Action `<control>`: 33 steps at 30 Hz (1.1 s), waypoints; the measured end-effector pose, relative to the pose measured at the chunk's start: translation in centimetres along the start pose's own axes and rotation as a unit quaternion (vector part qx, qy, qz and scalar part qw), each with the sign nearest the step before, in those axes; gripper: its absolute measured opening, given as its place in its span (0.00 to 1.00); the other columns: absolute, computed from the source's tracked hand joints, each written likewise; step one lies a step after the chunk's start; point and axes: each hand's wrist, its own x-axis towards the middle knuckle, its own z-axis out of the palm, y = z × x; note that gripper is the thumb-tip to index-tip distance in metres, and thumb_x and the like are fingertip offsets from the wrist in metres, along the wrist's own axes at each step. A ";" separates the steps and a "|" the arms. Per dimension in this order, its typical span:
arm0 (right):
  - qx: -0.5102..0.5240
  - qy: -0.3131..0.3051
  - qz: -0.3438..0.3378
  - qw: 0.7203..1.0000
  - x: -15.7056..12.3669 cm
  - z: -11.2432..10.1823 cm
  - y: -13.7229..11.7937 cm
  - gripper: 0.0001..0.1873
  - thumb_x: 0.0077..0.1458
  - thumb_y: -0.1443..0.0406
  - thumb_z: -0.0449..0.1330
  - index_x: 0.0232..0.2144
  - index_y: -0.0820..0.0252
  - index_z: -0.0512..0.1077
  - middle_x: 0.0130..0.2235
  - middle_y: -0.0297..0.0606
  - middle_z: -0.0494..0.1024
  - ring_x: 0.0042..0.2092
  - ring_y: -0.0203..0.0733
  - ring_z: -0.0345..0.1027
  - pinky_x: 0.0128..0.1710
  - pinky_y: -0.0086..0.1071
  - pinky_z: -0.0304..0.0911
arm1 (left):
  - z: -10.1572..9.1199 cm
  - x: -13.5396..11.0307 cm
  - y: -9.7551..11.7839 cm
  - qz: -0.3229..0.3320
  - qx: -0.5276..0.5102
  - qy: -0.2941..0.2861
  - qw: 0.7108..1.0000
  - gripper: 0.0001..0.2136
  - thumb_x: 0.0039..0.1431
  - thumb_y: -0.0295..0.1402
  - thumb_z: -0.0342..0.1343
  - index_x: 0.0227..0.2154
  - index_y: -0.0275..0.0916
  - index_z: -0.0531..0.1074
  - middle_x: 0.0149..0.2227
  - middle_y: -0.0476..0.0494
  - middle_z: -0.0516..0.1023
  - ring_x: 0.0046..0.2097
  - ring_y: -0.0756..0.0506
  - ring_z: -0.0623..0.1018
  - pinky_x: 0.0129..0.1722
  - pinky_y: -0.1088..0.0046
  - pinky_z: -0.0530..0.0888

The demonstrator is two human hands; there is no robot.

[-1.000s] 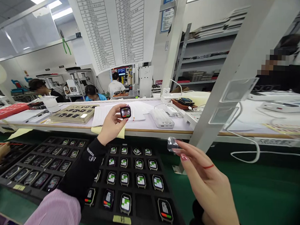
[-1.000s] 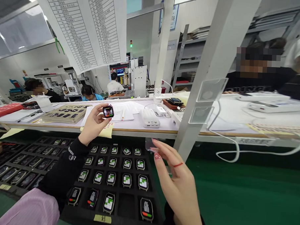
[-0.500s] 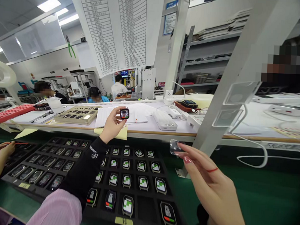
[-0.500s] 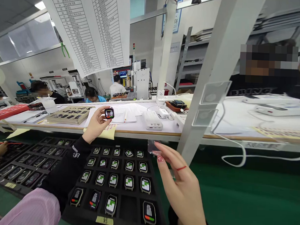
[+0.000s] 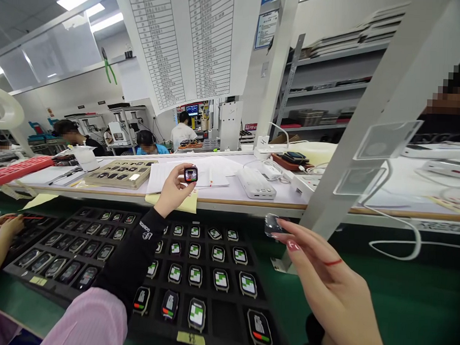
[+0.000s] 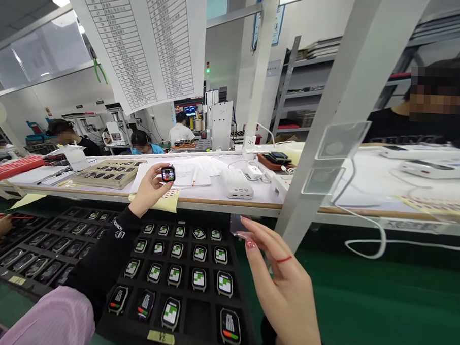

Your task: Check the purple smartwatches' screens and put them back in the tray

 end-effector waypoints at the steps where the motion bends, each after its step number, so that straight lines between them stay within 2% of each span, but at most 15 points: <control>1: 0.002 0.001 0.002 1.000 0.0 0.1 0.0 0.16 0.62 0.52 0.59 0.49 0.48 0.76 0.46 0.38 0.78 0.47 0.49 0.74 0.48 0.37 0.72 | 0.0 0.0 -0.1 -0.001 0.000 0.002 1.000 0.22 0.49 0.28 0.62 0.48 0.41 0.67 0.46 0.41 0.72 0.35 0.51 0.74 0.30 0.78 0.71; 8: 0.011 0.009 0.003 1.000 0.0 0.3 -0.4 0.15 0.62 0.53 0.59 0.49 0.48 0.76 0.45 0.37 0.79 0.47 0.48 0.74 0.49 0.35 0.71 | 0.1 -0.3 -0.4 -0.007 -0.004 0.012 1.000 0.19 0.51 0.29 0.61 0.48 0.40 0.67 0.45 0.41 0.73 0.34 0.51 0.74 0.31 0.77 0.72; 26: 0.003 -0.004 0.011 1.000 0.0 0.4 -0.1 0.16 0.62 0.52 0.59 0.49 0.47 0.76 0.45 0.38 0.79 0.48 0.50 0.73 0.50 0.39 0.71 | -0.2 -1.6 0.5 -0.014 0.002 0.022 1.000 0.19 0.53 0.30 0.61 0.49 0.41 0.68 0.46 0.42 0.73 0.34 0.51 0.74 0.32 0.76 0.72; 33: 0.013 -0.004 0.007 1.000 -0.1 0.4 0.0 0.16 0.62 0.53 0.60 0.49 0.47 0.76 0.45 0.37 0.78 0.47 0.48 0.73 0.50 0.37 0.71 | -0.1 -2.1 0.6 -0.010 0.003 0.018 1.000 0.18 0.55 0.29 0.60 0.49 0.42 0.68 0.46 0.42 0.73 0.35 0.51 0.74 0.35 0.75 0.72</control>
